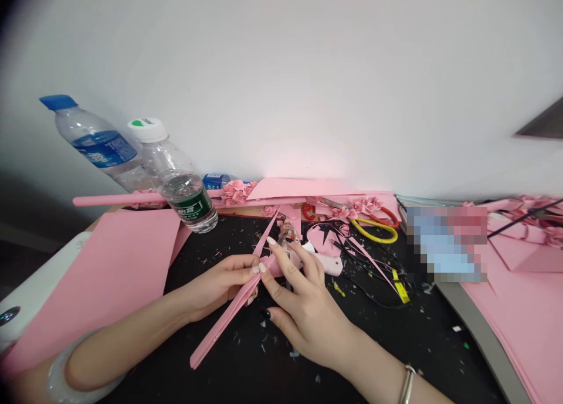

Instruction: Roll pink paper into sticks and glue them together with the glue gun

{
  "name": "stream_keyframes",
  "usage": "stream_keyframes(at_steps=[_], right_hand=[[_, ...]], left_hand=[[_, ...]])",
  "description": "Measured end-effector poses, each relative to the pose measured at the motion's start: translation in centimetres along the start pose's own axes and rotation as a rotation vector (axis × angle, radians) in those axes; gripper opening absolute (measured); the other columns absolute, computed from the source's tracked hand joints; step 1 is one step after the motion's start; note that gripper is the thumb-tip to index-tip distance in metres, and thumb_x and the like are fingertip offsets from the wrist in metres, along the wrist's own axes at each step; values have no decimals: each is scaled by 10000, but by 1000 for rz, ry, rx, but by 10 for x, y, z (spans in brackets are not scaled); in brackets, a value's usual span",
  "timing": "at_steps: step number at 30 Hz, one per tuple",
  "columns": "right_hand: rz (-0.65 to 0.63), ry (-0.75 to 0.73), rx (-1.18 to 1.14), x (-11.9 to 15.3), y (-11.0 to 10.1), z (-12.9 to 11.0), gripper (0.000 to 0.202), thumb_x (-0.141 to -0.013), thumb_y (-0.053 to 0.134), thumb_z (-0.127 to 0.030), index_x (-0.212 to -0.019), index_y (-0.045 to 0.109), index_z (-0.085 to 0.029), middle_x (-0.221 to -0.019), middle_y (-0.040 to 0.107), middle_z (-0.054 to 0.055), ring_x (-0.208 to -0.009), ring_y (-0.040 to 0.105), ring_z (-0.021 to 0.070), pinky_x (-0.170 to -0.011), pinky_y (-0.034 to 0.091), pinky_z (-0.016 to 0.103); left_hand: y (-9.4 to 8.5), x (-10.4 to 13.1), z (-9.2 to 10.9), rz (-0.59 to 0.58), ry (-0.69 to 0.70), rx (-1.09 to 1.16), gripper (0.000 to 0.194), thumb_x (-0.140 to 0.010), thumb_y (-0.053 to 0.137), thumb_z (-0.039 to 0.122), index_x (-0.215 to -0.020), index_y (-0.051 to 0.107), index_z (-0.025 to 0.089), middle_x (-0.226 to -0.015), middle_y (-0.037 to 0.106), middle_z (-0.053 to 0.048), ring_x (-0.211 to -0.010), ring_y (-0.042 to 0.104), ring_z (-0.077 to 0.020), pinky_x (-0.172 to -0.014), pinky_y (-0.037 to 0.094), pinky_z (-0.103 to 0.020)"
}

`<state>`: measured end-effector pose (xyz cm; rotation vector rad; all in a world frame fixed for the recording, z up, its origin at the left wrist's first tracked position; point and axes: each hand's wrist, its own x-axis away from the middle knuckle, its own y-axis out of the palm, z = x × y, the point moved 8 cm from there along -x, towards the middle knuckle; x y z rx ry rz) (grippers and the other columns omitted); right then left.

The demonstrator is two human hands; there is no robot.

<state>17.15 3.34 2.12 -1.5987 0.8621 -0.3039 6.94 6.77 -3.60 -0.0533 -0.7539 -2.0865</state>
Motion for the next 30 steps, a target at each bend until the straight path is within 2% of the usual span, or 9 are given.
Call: stream_keyframes(at_steps=[14,30], right_hand=[[-5,-29,-26,0,-1,-2,462,-857,457,-206,-1317,464,-166,-1535,-13,101,-1348,39,398,-1018,226,611],[-9,-56,-44,1,-1,-5,487,-859,457,-216,-1344,432,-185,-1536,-4,100,-1341,64,404,-1000,246,623]], left_hand=[[1,0,0,2,-8,-10,118,-826,588,234,-802,604,120,-692,527,6,-607,517,-79,-607,437,-201],[1,0,-1,3,-10,11,104,-794,615,220,-773,601,119,-678,518,7,-597,504,-85,-596,431,-211]])
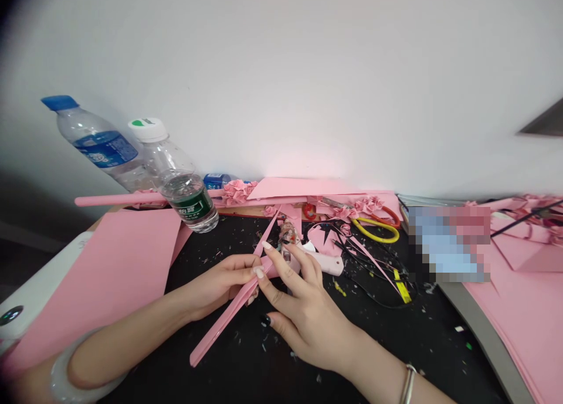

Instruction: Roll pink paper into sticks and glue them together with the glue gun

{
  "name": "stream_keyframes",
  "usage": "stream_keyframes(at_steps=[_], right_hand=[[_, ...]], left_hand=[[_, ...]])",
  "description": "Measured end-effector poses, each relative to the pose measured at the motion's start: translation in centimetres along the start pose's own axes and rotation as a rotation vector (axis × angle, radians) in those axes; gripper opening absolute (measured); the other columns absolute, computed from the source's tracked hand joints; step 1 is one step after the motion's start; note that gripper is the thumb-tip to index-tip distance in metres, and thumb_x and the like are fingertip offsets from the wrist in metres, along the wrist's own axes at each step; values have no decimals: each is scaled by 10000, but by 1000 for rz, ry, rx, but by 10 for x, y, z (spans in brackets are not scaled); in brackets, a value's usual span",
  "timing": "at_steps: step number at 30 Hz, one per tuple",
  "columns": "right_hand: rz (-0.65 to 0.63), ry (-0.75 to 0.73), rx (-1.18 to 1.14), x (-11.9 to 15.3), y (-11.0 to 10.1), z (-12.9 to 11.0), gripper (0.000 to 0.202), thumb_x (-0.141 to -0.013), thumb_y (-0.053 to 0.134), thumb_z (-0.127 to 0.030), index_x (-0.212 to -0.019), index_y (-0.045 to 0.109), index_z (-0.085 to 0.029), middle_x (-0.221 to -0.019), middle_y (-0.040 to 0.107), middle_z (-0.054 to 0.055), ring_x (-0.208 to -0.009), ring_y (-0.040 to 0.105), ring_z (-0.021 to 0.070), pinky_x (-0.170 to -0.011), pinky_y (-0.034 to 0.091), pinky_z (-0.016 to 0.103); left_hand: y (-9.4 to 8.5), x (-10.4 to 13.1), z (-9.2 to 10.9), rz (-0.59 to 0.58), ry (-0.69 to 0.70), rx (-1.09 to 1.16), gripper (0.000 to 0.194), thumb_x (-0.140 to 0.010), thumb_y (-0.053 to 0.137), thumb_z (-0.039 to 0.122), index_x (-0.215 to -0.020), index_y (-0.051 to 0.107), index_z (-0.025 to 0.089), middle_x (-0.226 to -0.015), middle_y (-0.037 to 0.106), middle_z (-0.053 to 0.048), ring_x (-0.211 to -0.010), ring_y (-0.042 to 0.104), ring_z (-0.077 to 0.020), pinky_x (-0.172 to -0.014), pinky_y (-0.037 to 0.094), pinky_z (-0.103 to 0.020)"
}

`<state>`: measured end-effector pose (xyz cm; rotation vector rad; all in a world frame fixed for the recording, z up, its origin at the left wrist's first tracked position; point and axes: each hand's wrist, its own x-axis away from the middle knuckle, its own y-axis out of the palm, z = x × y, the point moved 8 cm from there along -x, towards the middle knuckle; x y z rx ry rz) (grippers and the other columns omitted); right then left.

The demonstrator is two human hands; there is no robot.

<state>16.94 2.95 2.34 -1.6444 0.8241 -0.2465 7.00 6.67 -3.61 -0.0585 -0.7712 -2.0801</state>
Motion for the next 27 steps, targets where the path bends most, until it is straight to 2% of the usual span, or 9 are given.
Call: stream_keyframes(at_steps=[5,9,11,13,15,17,23,25,27], right_hand=[[16,-60,2,1,-5,-7,487,-839,477,-206,-1325,455,-180,-1530,90,101,-1335,105,393,-996,270,607],[211,-106,-54,8,-22,-9,429,-819,535,-220,-1240,514,-145,-1447,316,145,-1285,253,362,-987,321,558],[335,-36,-98,11,-32,-1,315,-797,592,-183,-1108,569,-141,-1324,465,165,-1214,370,320,-957,377,497],[425,37,-149,14,-40,8,157,-777,615,-113,-922,589,-168,-1123,594,129,-1101,479,265,-899,429,428],[464,81,-199,14,-45,14,125,-785,576,-63,-772,549,-185,-926,627,82,-971,540,225,-828,456,389],[455,90,-226,13,-46,16,161,-805,504,-49,-721,514,-186,-805,600,58,-862,554,204,-761,459,373],[418,118,-243,15,-46,23,175,-836,443,-80,-718,514,-188,-741,566,50,-759,549,188,-677,456,347],[420,129,-205,16,-44,25,109,-840,485,-105,-849,563,-181,-857,601,78,-845,570,199,-725,477,348],[396,122,-146,15,-38,23,219,-833,542,-137,-1048,565,-177,-1012,609,107,-968,566,216,-808,484,359]], left_hand=[[0,-1,1,12,0,8,155,-787,639,269,-854,634,129,-735,543,-6,-626,499,-93,-603,425,-217],[0,0,4,18,14,19,162,-787,645,284,-836,625,130,-707,537,4,-613,497,-90,-604,421,-217],[1,0,4,14,13,28,159,-789,642,285,-796,606,130,-657,517,16,-585,492,-88,-587,420,-218],[0,0,3,18,7,26,163,-795,637,287,-779,589,133,-635,516,16,-572,495,-90,-575,419,-217],[-1,0,2,24,1,18,164,-804,628,284,-766,572,135,-627,522,12,-569,499,-91,-569,417,-213],[-1,0,3,12,-2,20,165,-811,620,272,-747,557,134,-623,525,8,-564,503,-90,-568,417,-211],[1,2,1,-56,-66,21,197,-804,621,295,-724,534,136,-599,548,-4,-527,530,-100,-540,395,-210],[3,3,2,-84,-74,-15,214,-810,610,306,-705,528,139,-588,554,-5,-515,527,-101,-535,388,-212],[6,4,2,-113,-72,-104,245,-832,577,330,-687,538,137,-571,560,-7,-503,518,-102,-531,380,-215]])
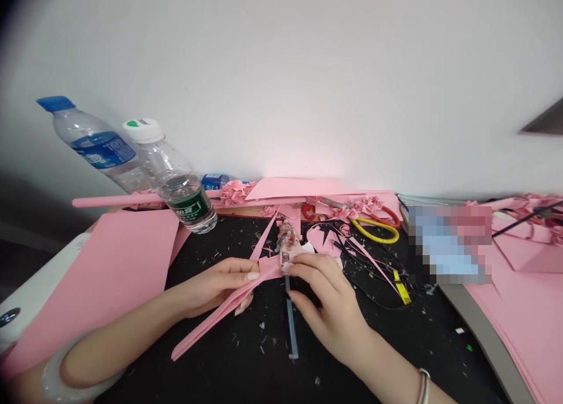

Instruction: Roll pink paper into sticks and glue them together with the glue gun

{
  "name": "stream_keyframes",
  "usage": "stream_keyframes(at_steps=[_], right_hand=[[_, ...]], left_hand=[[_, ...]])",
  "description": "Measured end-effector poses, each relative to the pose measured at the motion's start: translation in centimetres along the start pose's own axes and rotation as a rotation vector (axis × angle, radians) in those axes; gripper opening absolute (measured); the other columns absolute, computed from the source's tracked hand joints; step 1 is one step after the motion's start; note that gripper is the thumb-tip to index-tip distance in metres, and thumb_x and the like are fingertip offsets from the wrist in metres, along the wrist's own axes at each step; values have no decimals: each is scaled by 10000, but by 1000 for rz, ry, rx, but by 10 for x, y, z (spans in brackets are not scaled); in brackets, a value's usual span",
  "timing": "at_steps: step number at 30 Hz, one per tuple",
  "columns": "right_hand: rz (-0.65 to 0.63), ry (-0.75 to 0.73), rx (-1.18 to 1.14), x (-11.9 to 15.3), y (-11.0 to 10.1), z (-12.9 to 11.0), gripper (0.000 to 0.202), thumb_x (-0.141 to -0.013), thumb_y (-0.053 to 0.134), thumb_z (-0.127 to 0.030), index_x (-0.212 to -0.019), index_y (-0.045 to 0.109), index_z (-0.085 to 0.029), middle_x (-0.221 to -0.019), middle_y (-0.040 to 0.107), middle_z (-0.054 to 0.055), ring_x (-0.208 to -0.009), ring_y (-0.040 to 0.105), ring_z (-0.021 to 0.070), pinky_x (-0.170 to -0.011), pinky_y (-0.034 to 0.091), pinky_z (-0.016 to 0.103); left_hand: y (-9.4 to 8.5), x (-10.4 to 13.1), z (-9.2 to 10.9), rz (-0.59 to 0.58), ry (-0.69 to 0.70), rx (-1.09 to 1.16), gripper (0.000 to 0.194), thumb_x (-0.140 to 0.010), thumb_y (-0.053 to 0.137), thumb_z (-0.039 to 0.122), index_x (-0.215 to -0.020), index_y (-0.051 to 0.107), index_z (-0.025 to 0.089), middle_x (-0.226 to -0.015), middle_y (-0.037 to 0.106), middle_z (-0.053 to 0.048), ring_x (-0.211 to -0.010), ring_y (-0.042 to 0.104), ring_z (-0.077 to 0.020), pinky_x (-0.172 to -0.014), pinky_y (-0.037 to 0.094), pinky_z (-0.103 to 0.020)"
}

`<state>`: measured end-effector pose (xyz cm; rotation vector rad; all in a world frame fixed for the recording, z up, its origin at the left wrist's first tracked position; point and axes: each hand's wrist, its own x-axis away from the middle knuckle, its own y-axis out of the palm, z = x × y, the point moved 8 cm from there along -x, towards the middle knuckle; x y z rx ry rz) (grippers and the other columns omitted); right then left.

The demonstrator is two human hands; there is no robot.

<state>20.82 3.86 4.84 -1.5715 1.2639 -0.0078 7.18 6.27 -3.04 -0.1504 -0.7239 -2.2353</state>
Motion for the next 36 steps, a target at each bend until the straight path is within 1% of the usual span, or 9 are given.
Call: stream_keyframes(at_steps=[2,5,11,16,19,22,26,30,36], right_hand=[[-48,-44,30,1,8,-4,325,-829,569,-154,-1152,545,-186,-1075,617,103,-1018,558,217,-862,480,368],[-92,-111,4,1,15,-13,262,-841,547,-122,-1088,595,-195,-940,674,60,-903,589,189,-830,499,352],[-55,-81,2,-5,3,-4,194,-837,542,-92,-985,632,-180,-838,677,55,-784,581,175,-716,513,330],[0,-48,66,-7,-6,12,187,-844,534,-116,-973,642,-197,-807,676,51,-736,595,173,-682,511,329],[30,-27,82,-8,-9,15,166,-841,538,-129,-943,651,-196,-773,677,45,-713,602,169,-668,512,319],[46,-6,93,-9,-11,16,142,-840,543,-134,-917,647,-194,-752,676,43,-696,598,167,-638,507,310],[35,36,107,-9,-12,21,81,-834,562,-153,-858,629,-192,-716,655,34,-662,587,161,-597,492,292],[114,155,123,-5,-22,36,93,-839,555,-184,-749,581,-188,-668,602,22,-607,573,146,-548,467,264],[170,253,208,3,-31,52,220,-837,558,-242,-632,487,-203,-573,545,-18,-519,522,126,-505,414,242]], left_hand=[[3,1,0,-24,-9,-120,281,-847,552,359,-678,559,135,-549,564,0,-487,511,-100,-531,374,-218],[7,1,-3,-76,-39,-222,272,-829,574,385,-707,593,143,-530,568,21,-468,512,-98,-539,391,-219],[2,1,1,-141,-45,-40,487,-847,456,542,-979,653,116,-724,680,-95,-496,584,-127,-522,465,-243],[-8,7,8,-129,-45,-110,508,-795,583,473,-1172,588,133,-798,663,-97,-504,551,-98,-485,437,-203],[-18,10,17,13,72,-376,475,-805,604,378,-1231,554,172,-760,659,-62,-450,514,-84,-443,388,-191],[-23,16,36,195,304,-773,333,-822,585,313,-1129,640,198,-747,674,-49,-516,565,-122,-543,428,-227],[-20,24,50,288,525,-1131,241,-864,517,263,-1012,705,239,-781,697,-44,-654,603,-162,-647,402,-233],[-27,27,54,366,567,-1196,274,-894,450,245,-1012,697,229,-669,662,-13,-581,586,-139,-618,393,-219],[-40,29,57,483,523,-1077,286,-903,426,272,-1011,683,209,-728,668,-8,-522,573,-117,-595,410,-213]])
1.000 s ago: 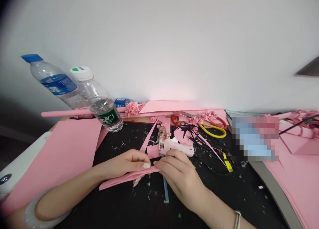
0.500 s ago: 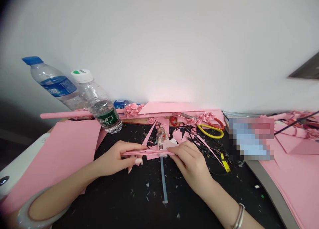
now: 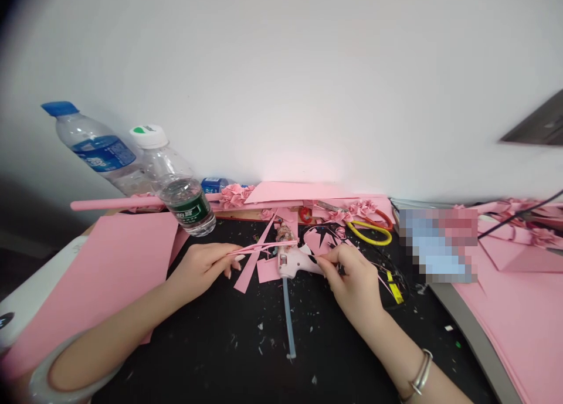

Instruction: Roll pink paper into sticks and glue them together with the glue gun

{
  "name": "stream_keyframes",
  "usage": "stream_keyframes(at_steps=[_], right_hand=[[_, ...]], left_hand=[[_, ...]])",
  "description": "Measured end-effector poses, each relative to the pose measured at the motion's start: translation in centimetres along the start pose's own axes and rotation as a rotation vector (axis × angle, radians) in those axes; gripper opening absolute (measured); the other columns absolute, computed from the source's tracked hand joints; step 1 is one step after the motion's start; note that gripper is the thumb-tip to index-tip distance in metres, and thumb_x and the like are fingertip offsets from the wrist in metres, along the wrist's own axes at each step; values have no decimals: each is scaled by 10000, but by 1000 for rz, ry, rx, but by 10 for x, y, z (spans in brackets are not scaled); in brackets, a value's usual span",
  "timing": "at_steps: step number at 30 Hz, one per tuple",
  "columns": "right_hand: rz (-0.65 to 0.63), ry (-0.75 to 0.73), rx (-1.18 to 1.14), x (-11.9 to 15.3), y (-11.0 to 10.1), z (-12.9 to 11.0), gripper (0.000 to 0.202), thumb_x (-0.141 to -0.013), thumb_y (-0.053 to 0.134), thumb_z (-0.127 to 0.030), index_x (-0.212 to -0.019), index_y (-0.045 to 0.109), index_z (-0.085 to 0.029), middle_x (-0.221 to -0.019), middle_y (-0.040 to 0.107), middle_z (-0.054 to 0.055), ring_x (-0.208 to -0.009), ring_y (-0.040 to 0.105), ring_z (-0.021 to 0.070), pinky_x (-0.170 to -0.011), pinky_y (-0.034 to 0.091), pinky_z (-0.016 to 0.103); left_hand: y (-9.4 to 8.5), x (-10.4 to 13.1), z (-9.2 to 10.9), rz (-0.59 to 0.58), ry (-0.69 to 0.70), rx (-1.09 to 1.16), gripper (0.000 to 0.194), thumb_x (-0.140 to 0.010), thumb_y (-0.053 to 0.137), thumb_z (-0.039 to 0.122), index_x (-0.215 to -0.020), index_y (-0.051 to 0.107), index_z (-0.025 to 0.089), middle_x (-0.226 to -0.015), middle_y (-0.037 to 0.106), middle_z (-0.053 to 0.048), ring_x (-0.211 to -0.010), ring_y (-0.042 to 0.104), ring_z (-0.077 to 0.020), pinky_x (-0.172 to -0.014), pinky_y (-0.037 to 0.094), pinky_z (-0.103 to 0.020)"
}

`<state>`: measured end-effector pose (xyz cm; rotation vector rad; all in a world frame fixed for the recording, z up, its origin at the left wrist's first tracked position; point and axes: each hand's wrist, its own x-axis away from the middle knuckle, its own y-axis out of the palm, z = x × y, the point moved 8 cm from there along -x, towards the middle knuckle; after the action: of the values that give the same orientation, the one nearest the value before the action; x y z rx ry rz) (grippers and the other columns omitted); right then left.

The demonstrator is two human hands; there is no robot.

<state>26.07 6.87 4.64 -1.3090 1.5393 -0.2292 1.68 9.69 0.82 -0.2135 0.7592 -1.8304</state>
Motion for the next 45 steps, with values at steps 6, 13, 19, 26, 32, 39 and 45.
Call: stream_keyframes(at_steps=[6,13,19,26,32,39,45], right_hand=[[39,58,44,-2,-2,6,190,-839,516,-235,-653,495,-202,-587,558,-18,-506,517,118,-492,399,221],[67,79,51,-4,-4,13,157,-831,503,-225,-676,501,-202,-617,579,-14,-539,537,125,-527,411,226],[-200,-21,75,-6,18,4,268,-795,530,-231,-1060,528,-192,-962,634,75,-851,584,220,-759,444,354],[-451,-42,174,5,39,-6,516,-730,496,-168,-1237,411,-217,-1168,560,95,-1103,477,282,-919,326,461],[-420,-33,173,6,39,-5,472,-669,485,-116,-1129,486,-219,-1091,587,80,-1051,504,263,-870,330,416],[-269,-41,215,-4,21,1,468,-675,504,-131,-1133,502,-228,-1060,608,55,-1001,543,244,-832,330,387],[-257,39,340,-7,19,16,419,-682,483,-146,-1092,520,-219,-1047,627,55,-990,571,247,-805,339,397]], left_hand=[[-7,-5,4,30,-8,-212,290,-926,386,299,-1113,586,206,-1057,645,-62,-961,580,-219,-806,385,-280],[-2,-7,-7,-39,-45,-395,292,-939,311,231,-894,597,193,-831,654,-40,-759,605,-198,-653,411,-278],[-8,-6,-8,46,-62,-426,325,-944,281,232,-1003,599,193,-923,661,-63,-854,613,-210,-743,444,-306],[-12,-2,-13,110,-134,-569,394,-928,322,234,-1279,483,160,-1120,617,-104,-1018,574,-257,-859,443,-374],[-8,-1,-13,105,-140,-670,378,-911,375,217,-1242,534,124,-1042,624,-114,-1002,546,-270,-863,445,-397],[-9,0,-14,123,-121,-672,347,-907,402,236,-1189,583,145,-907,605,-92,-918,533,-259,-802,460,-395],[-11,1,-8,182,-47,-643,335,-893,433,241,-1171,590,141,-980,583,-91,-950,506,-252,-841,447,-401]])
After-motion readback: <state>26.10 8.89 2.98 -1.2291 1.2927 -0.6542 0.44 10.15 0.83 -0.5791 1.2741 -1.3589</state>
